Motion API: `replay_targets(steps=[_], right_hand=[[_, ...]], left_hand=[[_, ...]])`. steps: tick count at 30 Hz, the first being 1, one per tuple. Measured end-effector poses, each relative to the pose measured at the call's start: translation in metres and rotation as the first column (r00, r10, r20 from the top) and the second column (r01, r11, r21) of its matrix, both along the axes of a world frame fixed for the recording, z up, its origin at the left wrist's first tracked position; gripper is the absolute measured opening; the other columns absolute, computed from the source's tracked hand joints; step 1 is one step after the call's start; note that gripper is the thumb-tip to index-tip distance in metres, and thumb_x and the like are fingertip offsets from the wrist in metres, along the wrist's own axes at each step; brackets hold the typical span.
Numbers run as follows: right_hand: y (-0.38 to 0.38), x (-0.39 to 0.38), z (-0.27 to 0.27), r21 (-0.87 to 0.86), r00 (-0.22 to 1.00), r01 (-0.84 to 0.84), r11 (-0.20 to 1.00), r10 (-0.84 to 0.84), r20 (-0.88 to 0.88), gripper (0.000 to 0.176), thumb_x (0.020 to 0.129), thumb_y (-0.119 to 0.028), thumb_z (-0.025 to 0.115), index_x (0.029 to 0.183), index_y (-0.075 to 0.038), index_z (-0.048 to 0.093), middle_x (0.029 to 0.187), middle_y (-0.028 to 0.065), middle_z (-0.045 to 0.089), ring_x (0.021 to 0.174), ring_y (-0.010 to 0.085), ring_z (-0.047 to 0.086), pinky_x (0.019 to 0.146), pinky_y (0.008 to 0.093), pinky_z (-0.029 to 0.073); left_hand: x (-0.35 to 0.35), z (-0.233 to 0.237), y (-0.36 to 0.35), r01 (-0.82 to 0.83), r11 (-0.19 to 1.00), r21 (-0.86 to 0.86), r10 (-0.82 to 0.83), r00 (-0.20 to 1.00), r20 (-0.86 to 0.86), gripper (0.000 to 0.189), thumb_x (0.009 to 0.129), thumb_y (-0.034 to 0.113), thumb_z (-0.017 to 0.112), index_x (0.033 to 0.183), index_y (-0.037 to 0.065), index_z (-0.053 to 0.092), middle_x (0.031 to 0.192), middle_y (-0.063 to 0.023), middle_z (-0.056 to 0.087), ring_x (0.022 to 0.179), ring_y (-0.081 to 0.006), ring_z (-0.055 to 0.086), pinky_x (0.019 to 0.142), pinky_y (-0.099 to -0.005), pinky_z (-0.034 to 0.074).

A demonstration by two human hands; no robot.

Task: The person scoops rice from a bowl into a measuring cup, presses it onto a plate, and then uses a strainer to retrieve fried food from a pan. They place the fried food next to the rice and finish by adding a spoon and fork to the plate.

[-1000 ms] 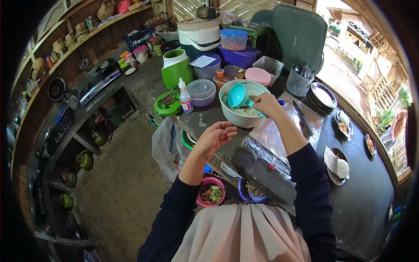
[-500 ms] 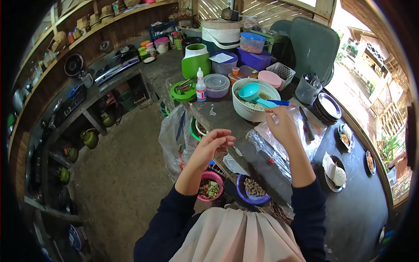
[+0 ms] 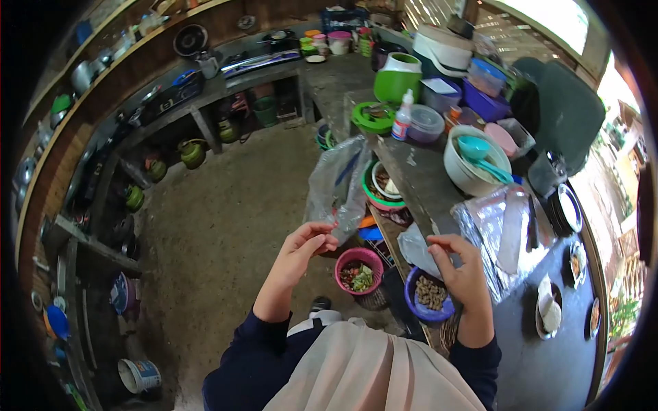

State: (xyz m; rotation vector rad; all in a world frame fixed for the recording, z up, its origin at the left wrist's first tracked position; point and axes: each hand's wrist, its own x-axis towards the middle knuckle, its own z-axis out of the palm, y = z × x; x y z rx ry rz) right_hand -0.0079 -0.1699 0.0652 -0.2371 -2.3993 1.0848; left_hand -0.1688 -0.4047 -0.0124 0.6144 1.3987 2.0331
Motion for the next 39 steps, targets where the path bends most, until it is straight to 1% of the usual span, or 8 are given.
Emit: replay_targets(steps=[2,8,10,14,17,20,29,39], right_hand=[[-0.015,-0.025,-0.005,-0.089,0.996,-0.082,0.993,0.084,0.024,0.015,0.079,-0.005,0.055,0.090,0.003,0.061,0.077,0.0100,0.063,0.074,0.0146,0.060,0.069,0.0241,0.044],[-0.071,-0.141,-0.015,-0.224,0.975,-0.221,0.949,0.219,-0.033,0.017,0.080,-0.006,0.056,0.095,0.002,0.060,0.080,0.0076,0.063,0.073,0.0110,0.058,0.068,0.0233,0.045],[-0.096,-0.188,-0.022,-0.427,0.975,-0.214,0.879,0.218,-0.040,0.020,0.080,-0.004,0.054,0.098,0.002,0.059,0.079,0.0070,0.062,0.073,0.0101,0.058,0.068,0.0226,0.045],[-0.149,-0.292,-0.053,-0.645,0.969,-0.244,0.724,0.216,-0.124,0.022,0.083,-0.005,0.050,0.103,0.002,0.056,0.076,0.0063,0.059,0.070,0.0101,0.055,0.065,0.0218,0.043],[-0.177,-0.365,-0.078,-0.709,0.948,-0.313,0.632,0.254,-0.193,0.023,0.084,-0.004,0.049,0.105,0.002,0.054,0.074,0.0062,0.058,0.068,0.0104,0.054,0.064,0.0224,0.042],[-0.202,-0.415,-0.068,-0.689,0.927,-0.366,0.625,0.311,-0.209,0.023,0.084,-0.004,0.048,0.105,0.003,0.054,0.072,0.0058,0.057,0.067,0.0106,0.054,0.063,0.0228,0.042],[-0.185,-0.557,-0.082,-0.673,0.940,-0.338,0.658,0.272,-0.206,0.023,0.085,-0.006,0.048,0.105,0.003,0.053,0.071,0.0059,0.057,0.065,0.0103,0.053,0.063,0.0227,0.042],[-0.100,-0.767,-0.082,-0.698,0.936,-0.339,0.631,0.304,-0.179,0.021,0.085,-0.009,0.049,0.103,0.002,0.054,0.071,0.0054,0.057,0.064,0.0095,0.054,0.061,0.0228,0.044]], left_hand=[[-0.019,-0.008,-0.024,-0.078,0.997,-0.015,0.078,0.997,0.026,0.024,0.088,0.010,0.043,0.108,0.000,0.050,0.092,-0.0070,0.059,0.083,-0.0125,0.056,0.077,-0.0263,0.045],[-0.099,-0.011,-0.097,-0.215,0.977,-0.017,0.215,0.977,0.009,0.023,0.087,0.011,0.044,0.108,0.001,0.051,0.090,-0.0065,0.060,0.083,-0.0125,0.057,0.078,-0.0269,0.045],[-0.136,-0.012,-0.128,-0.258,0.966,-0.011,0.258,0.966,0.003,0.022,0.087,0.011,0.045,0.107,0.001,0.051,0.090,-0.0065,0.060,0.083,-0.0126,0.057,0.078,-0.0269,0.045],[-0.214,-0.007,-0.186,-0.328,0.943,-0.052,0.327,0.945,-0.025,0.020,0.087,0.009,0.045,0.103,0.001,0.053,0.089,-0.0065,0.060,0.084,-0.0133,0.057,0.078,-0.0273,0.045],[-0.262,-0.002,-0.218,-0.326,0.942,-0.081,0.322,0.945,-0.061,0.019,0.087,0.009,0.045,0.102,0.001,0.053,0.088,-0.0064,0.060,0.083,-0.0133,0.057,0.079,-0.0268,0.045],[-0.309,-0.002,-0.237,-0.346,0.930,-0.124,0.346,0.938,-0.021,0.019,0.087,0.009,0.046,0.102,0.001,0.052,0.088,-0.0062,0.060,0.082,-0.0131,0.057,0.079,-0.0272,0.045],[-0.459,-0.031,-0.222,-0.254,0.963,-0.092,0.261,0.962,0.080,0.022,0.087,0.016,0.048,0.105,0.003,0.053,0.090,-0.0053,0.060,0.081,-0.0118,0.057,0.075,-0.0242,0.044],[-0.680,-0.025,-0.125,-0.184,0.983,-0.022,0.185,0.966,0.180,0.022,0.086,0.013,0.047,0.104,0.002,0.052,0.088,-0.0073,0.060,0.080,-0.0144,0.058,0.074,-0.0257,0.045]])
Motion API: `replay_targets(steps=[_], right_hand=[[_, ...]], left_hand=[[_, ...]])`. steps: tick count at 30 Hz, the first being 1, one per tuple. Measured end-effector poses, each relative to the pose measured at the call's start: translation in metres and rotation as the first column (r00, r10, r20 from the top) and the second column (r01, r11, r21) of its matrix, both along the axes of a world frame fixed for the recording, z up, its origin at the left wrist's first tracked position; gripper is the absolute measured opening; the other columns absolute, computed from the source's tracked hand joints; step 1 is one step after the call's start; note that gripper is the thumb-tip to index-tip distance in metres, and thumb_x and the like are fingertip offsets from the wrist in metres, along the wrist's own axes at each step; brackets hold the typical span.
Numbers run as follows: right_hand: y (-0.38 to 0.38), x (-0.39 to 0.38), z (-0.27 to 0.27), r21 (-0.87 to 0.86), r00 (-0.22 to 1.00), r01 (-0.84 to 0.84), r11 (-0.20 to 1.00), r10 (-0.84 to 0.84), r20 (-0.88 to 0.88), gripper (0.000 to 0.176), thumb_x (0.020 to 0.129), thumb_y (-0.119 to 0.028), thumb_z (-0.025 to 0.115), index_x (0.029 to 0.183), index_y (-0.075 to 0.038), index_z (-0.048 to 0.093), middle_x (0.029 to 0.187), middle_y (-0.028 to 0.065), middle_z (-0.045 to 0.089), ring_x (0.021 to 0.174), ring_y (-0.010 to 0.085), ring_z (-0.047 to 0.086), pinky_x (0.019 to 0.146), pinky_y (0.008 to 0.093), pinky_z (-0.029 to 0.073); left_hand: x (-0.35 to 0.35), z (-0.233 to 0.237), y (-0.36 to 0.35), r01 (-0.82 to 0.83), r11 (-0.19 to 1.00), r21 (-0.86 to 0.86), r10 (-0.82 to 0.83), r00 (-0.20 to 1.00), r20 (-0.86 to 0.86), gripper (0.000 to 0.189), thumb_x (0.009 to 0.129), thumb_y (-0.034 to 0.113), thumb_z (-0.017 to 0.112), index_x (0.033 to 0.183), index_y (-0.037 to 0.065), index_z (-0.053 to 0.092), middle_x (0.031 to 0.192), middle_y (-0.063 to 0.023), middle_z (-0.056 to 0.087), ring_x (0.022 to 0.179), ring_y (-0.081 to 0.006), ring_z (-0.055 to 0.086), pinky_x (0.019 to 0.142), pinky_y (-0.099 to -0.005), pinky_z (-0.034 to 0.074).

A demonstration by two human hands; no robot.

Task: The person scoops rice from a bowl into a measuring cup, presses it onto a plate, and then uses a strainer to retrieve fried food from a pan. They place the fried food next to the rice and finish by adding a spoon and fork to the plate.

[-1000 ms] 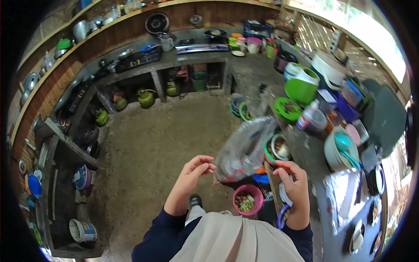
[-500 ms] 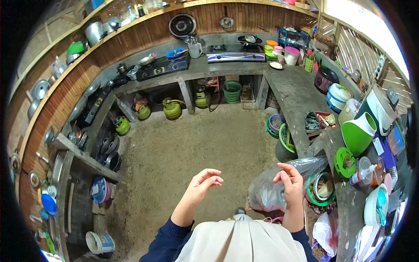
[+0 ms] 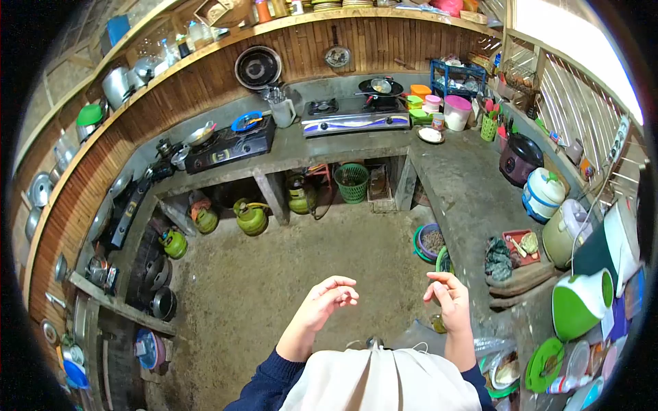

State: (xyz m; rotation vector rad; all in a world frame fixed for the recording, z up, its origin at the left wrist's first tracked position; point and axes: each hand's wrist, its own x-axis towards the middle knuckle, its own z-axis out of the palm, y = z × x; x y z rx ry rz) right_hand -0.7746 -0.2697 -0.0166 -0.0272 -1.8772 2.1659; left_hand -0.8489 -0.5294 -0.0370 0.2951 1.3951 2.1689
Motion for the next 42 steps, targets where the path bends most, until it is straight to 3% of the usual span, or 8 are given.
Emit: replay_targets(steps=[11,12,20,27,31,37,41,42], right_hand=[[0.037,-0.229,0.002,0.037,0.998,-0.058,0.998,0.058,0.004,0.020,0.085,-0.010,0.049,0.098,0.002,0.055,0.068,0.0067,0.057,0.061,0.0110,0.053,0.058,0.0228,0.044],[0.041,-0.253,0.000,0.037,0.997,-0.074,0.997,0.074,-0.004,0.020,0.086,-0.010,0.048,0.101,0.003,0.054,0.069,0.0065,0.057,0.062,0.0106,0.053,0.060,0.0231,0.044],[0.056,-0.431,0.014,0.053,0.999,0.009,0.999,-0.007,-0.040,0.022,0.087,-0.009,0.047,0.103,0.004,0.053,0.069,0.0072,0.058,0.062,0.0107,0.054,0.060,0.0229,0.044],[0.087,-0.539,0.015,0.017,0.994,0.095,0.995,-0.094,-0.051,0.021,0.086,-0.006,0.047,0.103,0.005,0.053,0.070,0.0066,0.057,0.064,0.0100,0.053,0.060,0.0223,0.043],[0.129,-0.597,-0.001,0.006,0.965,0.258,0.966,-0.257,-0.060,0.019,0.086,-0.010,0.049,0.101,-0.001,0.056,0.065,0.0023,0.054,0.060,0.0080,0.049,0.060,0.0197,0.037],[0.229,-0.717,-0.014,0.094,0.956,0.271,0.958,-0.256,-0.143,0.021,0.086,-0.009,0.049,0.104,0.000,0.055,0.076,0.0025,0.056,0.069,0.0077,0.051,0.064,0.0212,0.040],[0.317,-0.844,-0.038,0.361,0.965,0.242,0.901,-0.263,0.010,0.025,0.081,-0.011,0.057,0.103,-0.001,0.054,0.083,0.0028,0.056,0.078,0.0102,0.053,0.069,0.0218,0.042],[0.339,-0.877,-0.048,0.525,0.957,0.272,0.807,-0.285,-0.057,0.027,0.080,-0.014,0.058,0.104,-0.001,0.054,0.085,0.0061,0.058,0.079,0.0135,0.055,0.069,0.0242,0.043]], left_hand=[[-0.210,-0.009,0.014,-0.194,0.975,0.110,0.181,0.976,0.119,0.024,0.083,0.019,0.053,0.101,0.004,0.053,0.084,-0.0046,0.060,0.078,-0.0127,0.056,0.074,-0.0268,0.044],[-0.235,-0.009,0.016,-0.237,0.967,0.089,0.225,0.966,0.124,0.020,0.082,0.018,0.052,0.099,0.005,0.054,0.080,-0.0046,0.058,0.073,-0.0137,0.055,0.068,-0.0271,0.044],[-0.451,0.005,0.038,-0.124,0.985,0.118,0.125,0.992,-0.002,0.020,0.085,0.020,0.052,0.098,0.005,0.055,0.082,-0.0032,0.059,0.075,-0.0106,0.055,0.072,-0.0261,0.044],[-0.579,0.015,0.082,0.014,0.994,0.110,-0.015,1.000,0.009,0.018,0.086,0.016,0.050,0.099,0.005,0.055,0.082,-0.0038,0.058,0.074,-0.0112,0.055,0.073,-0.0260,0.045],[-0.645,0.005,0.116,0.066,0.992,0.107,-0.069,0.997,0.021,0.018,0.087,0.016,0.049,0.099,0.004,0.054,0.082,-0.0042,0.059,0.074,-0.0114,0.055,0.072,-0.0248,0.045],[-0.741,-0.003,0.190,0.065,0.995,0.077,-0.067,0.997,0.022,0.019,0.085,0.014,0.049,0.099,0.002,0.054,0.082,-0.0059,0.058,0.076,-0.0134,0.055,0.072,-0.0258,0.045],[-0.808,0.001,0.242,0.026,0.998,0.049,-0.027,0.999,0.033,0.019,0.085,0.015,0.049,0.099,0.003,0.054,0.083,-0.0057,0.058,0.077,-0.0136,0.055,0.073,-0.0262,0.045],[-0.823,0.002,0.253,-0.004,0.999,0.042,0.004,1.000,0.006,0.019,0.085,0.015,0.048,0.100,0.003,0.054,0.084,-0.0057,0.058,0.077,-0.0136,0.055,0.073,-0.0262,0.045]])
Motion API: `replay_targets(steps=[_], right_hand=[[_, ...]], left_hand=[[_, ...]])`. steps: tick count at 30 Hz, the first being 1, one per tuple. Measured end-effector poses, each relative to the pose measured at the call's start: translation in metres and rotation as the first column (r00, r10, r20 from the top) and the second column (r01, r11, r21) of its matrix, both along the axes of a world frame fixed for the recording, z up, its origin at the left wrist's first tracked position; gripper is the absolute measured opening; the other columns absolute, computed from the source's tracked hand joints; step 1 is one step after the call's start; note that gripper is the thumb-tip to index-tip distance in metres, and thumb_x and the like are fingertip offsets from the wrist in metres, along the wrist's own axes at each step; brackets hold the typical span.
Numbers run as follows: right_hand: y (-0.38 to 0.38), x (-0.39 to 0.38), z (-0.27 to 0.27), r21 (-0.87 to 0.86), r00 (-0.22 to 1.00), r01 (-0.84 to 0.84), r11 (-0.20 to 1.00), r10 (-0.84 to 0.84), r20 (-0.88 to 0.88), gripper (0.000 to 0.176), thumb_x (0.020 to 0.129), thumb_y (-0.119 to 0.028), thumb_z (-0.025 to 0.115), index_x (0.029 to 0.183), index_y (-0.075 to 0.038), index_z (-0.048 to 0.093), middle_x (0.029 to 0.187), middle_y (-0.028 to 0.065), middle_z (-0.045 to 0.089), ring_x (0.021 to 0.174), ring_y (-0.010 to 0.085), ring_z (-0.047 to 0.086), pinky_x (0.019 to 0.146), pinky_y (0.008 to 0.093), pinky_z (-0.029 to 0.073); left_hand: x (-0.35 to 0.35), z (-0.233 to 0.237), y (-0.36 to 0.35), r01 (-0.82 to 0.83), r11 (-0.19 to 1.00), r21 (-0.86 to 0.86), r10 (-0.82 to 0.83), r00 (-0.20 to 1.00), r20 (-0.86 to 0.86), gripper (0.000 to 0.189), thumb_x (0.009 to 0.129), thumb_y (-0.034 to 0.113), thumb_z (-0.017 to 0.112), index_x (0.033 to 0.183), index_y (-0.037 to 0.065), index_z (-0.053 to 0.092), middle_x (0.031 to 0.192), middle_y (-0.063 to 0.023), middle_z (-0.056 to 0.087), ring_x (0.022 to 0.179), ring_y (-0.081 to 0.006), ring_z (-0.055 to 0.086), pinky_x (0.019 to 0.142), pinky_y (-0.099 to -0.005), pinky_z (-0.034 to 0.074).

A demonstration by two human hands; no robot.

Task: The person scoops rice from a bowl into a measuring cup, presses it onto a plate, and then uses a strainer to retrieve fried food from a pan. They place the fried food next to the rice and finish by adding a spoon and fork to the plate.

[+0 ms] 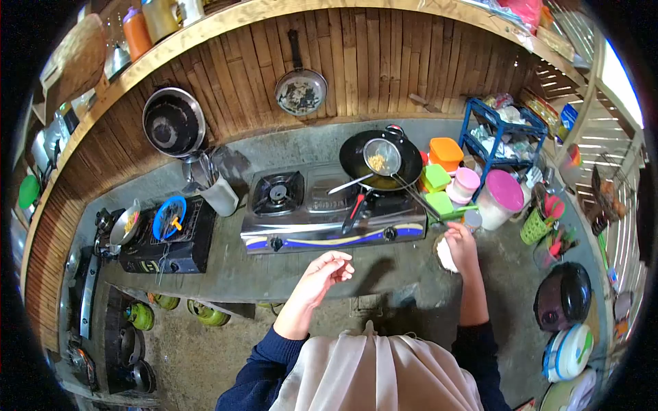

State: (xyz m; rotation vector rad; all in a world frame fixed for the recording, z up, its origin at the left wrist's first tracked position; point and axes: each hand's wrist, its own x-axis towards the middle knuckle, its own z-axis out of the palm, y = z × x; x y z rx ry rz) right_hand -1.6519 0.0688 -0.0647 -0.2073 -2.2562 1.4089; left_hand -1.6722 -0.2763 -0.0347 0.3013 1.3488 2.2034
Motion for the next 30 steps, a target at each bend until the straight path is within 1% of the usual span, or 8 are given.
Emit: replay_targets(steps=[5,8,12,18,19,21,23,30], right_hand=[[0.072,-0.133,-0.062,0.436,0.999,0.014,0.900,-0.030,0.030,0.043,0.078,-0.028,0.063,0.109,-0.001,0.050,0.089,0.0163,0.060,0.081,0.0235,0.059,0.071,0.0317,0.045],[0.078,-0.173,-0.065,0.182,0.870,-0.183,0.966,0.073,0.487,0.065,0.073,-0.044,0.064,0.115,0.002,0.046,0.092,0.0203,0.059,0.084,0.0295,0.058,0.073,0.0355,0.045],[0.060,-0.183,-0.066,-0.213,0.807,-0.204,0.956,0.287,0.516,0.055,0.071,-0.030,0.071,0.109,0.004,0.048,0.065,0.0059,0.058,0.046,0.0108,0.051,0.042,0.0221,0.039],[0.041,-0.188,-0.072,-0.157,0.875,-0.258,0.953,0.299,0.380,0.026,0.077,-0.021,0.065,0.084,0.002,0.055,0.060,0.0029,0.052,0.051,0.0102,0.048,0.046,0.0262,0.038],[0.034,-0.190,-0.063,-0.069,0.918,-0.263,0.962,0.271,0.291,0.026,0.076,-0.021,0.065,0.083,0.003,0.056,0.063,0.0047,0.055,0.055,0.0115,0.050,0.050,0.0275,0.041],[0.045,-0.194,-0.048,0.168,0.917,-0.254,0.952,0.182,0.354,0.030,0.076,-0.024,0.064,0.085,0.004,0.056,0.067,0.0111,0.058,0.061,0.0155,0.053,0.056,0.0321,0.042],[0.048,-0.200,-0.015,0.555,0.969,-0.183,0.811,0.053,0.242,0.027,0.075,-0.025,0.064,0.082,0.001,0.057,0.064,0.0140,0.055,0.058,0.0170,0.052,0.056,0.0331,0.041],[0.020,-0.187,0.103,0.439,0.972,-0.118,0.891,0.014,0.233,0.014,0.076,-0.013,0.060,0.076,0.001,0.057,0.067,0.0159,0.057,0.060,0.0263,0.054,0.057,0.0360,0.041]], left_hand=[[-0.056,0.001,0.036,-0.069,0.996,-0.053,0.068,0.998,-0.017,0.020,0.086,0.016,0.047,0.100,0.004,0.055,0.086,-0.0055,0.058,0.078,-0.0137,0.055,0.074,-0.0265,0.044],[-0.082,0.001,0.046,-0.047,0.993,-0.104,0.045,0.999,-0.020,0.020,0.087,0.017,0.046,0.101,0.005,0.054,0.086,-0.0051,0.058,0.079,-0.0134,0.055,0.075,-0.0272,0.044],[-0.129,-0.011,0.049,-0.146,0.970,-0.196,0.110,0.977,-0.182,0.017,0.089,0.013,0.045,0.101,0.004,0.054,0.084,-0.0029,0.059,0.076,-0.0093,0.054,0.071,-0.0226,0.043],[-0.219,-0.025,0.068,-0.669,0.421,-0.612,-0.232,0.573,-0.786,0.038,0.074,0.023,0.061,0.105,0.003,0.050,0.100,-0.0164,0.055,0.095,-0.0296,0.054,0.079,-0.0393,0.044],[-0.230,-0.025,0.073,-0.667,0.437,-0.603,-0.235,0.563,-0.792,0.038,0.074,0.023,0.061,0.105,0.003,0.050,0.100,-0.0164,0.055,0.095,-0.0296,0.054,0.079,-0.0393,0.044],[-0.250,-0.026,0.083,-0.605,0.097,-0.791,-0.414,0.698,-0.584,0.046,0.073,0.027,0.063,0.110,0.006,0.047,0.110,-0.0159,0.049,0.105,-0.0327,0.047,0.083,-0.0458,0.042],[-0.263,-0.023,0.087,-0.542,0.079,-0.837,-0.438,0.735,-0.518,0.050,0.072,0.029,0.063,0.113,0.007,0.044,0.114,-0.0150,0.046,0.108,-0.0338,0.045,0.085,-0.0475,0.041],[-0.278,-0.028,0.079,-0.506,0.082,-0.858,-0.441,0.754,-0.487,0.049,0.073,0.033,0.063,0.107,0.002,0.045,0.108,-0.0168,0.051,0.100,-0.0343,0.052,0.082,-0.0460,0.044]])
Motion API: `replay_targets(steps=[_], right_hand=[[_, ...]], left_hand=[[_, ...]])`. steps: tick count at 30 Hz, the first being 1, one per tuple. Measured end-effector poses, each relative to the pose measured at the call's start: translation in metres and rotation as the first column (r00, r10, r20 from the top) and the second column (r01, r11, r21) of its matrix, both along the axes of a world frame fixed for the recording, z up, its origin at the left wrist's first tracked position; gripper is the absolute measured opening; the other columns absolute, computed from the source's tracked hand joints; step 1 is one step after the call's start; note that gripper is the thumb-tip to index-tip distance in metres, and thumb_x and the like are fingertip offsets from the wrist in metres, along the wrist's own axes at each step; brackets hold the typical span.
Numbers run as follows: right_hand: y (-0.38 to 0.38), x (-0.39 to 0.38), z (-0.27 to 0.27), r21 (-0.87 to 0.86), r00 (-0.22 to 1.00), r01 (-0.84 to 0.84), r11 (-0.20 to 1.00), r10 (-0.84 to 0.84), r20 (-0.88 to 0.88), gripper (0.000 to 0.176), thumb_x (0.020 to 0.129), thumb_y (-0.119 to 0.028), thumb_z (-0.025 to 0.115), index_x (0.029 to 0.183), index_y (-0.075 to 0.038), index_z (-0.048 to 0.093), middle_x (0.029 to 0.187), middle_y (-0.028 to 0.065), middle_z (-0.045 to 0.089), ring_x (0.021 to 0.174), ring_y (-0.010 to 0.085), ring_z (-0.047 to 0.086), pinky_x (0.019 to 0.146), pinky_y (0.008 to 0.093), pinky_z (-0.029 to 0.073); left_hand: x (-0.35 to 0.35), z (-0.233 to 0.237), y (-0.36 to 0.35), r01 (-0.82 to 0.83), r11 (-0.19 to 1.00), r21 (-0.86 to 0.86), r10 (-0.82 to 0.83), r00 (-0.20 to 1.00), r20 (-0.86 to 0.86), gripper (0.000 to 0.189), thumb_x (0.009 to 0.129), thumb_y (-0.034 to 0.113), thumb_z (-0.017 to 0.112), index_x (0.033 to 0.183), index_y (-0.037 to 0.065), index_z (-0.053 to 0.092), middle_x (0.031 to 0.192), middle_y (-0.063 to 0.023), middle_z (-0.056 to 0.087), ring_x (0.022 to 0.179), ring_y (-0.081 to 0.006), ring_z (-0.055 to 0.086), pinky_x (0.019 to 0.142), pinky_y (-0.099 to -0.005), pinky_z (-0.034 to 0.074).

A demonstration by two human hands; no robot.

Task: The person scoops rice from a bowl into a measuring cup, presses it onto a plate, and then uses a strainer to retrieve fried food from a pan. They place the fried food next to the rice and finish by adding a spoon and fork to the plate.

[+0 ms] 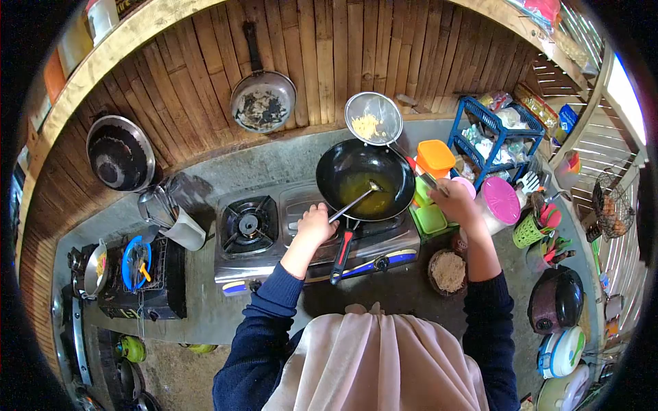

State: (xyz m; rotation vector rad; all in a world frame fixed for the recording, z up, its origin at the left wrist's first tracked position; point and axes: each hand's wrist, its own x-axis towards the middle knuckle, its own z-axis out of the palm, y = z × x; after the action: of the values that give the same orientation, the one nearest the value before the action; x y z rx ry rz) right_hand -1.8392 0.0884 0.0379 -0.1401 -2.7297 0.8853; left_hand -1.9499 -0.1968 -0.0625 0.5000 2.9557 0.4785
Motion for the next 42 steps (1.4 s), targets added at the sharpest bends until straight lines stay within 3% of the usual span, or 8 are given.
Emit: replay_targets(steps=[11,13,14,22,27,29,32,42], right_hand=[[-0.017,0.001,-0.014,0.072,0.987,0.063,0.995,-0.073,0.146,0.027,0.076,-0.025,0.060,0.089,-0.002,0.060,0.083,0.0178,0.061,0.075,0.0325,0.059,0.064,0.0384,0.045],[-0.001,-0.012,0.003,0.782,0.972,-0.099,0.615,0.230,-0.058,0.023,0.080,-0.026,0.056,0.079,-0.003,0.059,0.074,0.0158,0.060,0.066,0.0308,0.058,0.058,0.0384,0.045],[-0.003,-0.006,0.020,0.260,0.999,-0.041,0.965,0.046,-0.010,0.023,0.083,-0.024,0.053,0.071,-0.005,0.057,0.065,0.0128,0.055,0.060,0.0281,0.056,0.055,0.0387,0.044],[-0.003,-0.008,-0.067,-0.090,0.997,-0.015,0.996,0.009,-0.073,0.019,0.074,-0.018,0.063,0.084,-0.003,0.062,0.088,0.0146,0.061,0.080,0.0288,0.058,0.068,0.0365,0.044],[-0.004,-0.001,-0.035,-0.009,1.000,0.024,1.000,-0.024,-0.007,0.024,0.074,-0.024,0.062,0.074,0.000,0.060,0.072,0.0163,0.062,0.069,0.0325,0.058,0.065,0.0381,0.045],[0.002,-0.007,0.003,0.588,0.982,-0.083,0.805,-0.034,0.185,0.026,0.077,-0.026,0.060,0.069,0.000,0.058,0.071,0.0166,0.061,0.068,0.0301,0.059,0.061,0.0376,0.045],[-0.008,0.007,0.038,0.141,0.989,0.104,0.985,-0.087,-0.123,0.024,0.076,-0.021,0.060,0.061,-0.003,0.054,0.054,0.0132,0.051,0.046,0.0248,0.051,0.044,0.0361,0.039],[-0.032,0.008,-0.060,0.076,1.000,-0.001,0.997,0.000,0.010,0.022,0.075,-0.020,0.061,0.072,0.001,0.058,0.061,0.0201,0.054,0.058,0.0320,0.056,0.053,0.0384,0.042]], left_hand=[[-0.013,-0.018,-0.015,0.034,0.998,0.058,-0.043,0.987,0.156,0.046,0.075,0.037,0.061,0.104,0.004,0.049,0.101,-0.0187,0.058,0.096,-0.0329,0.056,0.081,-0.0415,0.044],[-0.013,-0.020,-0.015,0.024,0.998,0.058,-0.034,0.985,0.171,0.046,0.075,0.039,0.061,0.105,0.006,0.050,0.100,-0.0166,0.060,0.097,-0.0314,0.056,0.083,-0.0404,0.043],[-0.011,-0.020,-0.016,0.047,0.996,0.077,-0.059,0.985,0.161,0.046,0.075,0.039,0.061,0.104,0.006,0.050,0.098,-0.0168,0.060,0.096,-0.0318,0.056,0.082,-0.0397,0.043],[-0.013,-0.036,-0.020,0.093,0.980,0.176,-0.120,0.981,0.150,0.036,0.077,0.031,0.058,0.096,0.001,0.054,0.093,-0.0222,0.060,0.089,-0.0364,0.057,0.078,-0.0424,0.045],[-0.016,-0.041,-0.019,0.117,0.964,0.237,-0.153,0.978,0.141,0.031,0.075,0.027,0.060,0.091,0.001,0.056,0.085,-0.0216,0.061,0.083,-0.0357,0.059,0.074,-0.0399,0.046],[-0.018,-0.048,-0.018,0.168,0.964,0.206,-0.190,0.978,0.090,0.026,0.075,0.023,0.058,0.090,0.001,0.056,0.084,-0.0213,0.061,0.083,-0.0351,0.059,0.074,-0.0401,0.046],[-0.007,-0.038,-0.017,0.264,0.941,0.211,-0.285,0.956,0.076,0.023,0.074,0.019,0.056,0.089,0.001,0.056,0.084,-0.0209,0.061,0.081,-0.0342,0.060,0.072,-0.0391,0.047],[0.016,-0.004,-0.004,0.326,0.819,0.473,-0.354,0.935,-0.031,0.022,0.078,0.012,0.050,0.094,-0.001,0.055,0.082,-0.0176,0.060,0.078,-0.0330,0.059,0.072,-0.0379,0.046]])
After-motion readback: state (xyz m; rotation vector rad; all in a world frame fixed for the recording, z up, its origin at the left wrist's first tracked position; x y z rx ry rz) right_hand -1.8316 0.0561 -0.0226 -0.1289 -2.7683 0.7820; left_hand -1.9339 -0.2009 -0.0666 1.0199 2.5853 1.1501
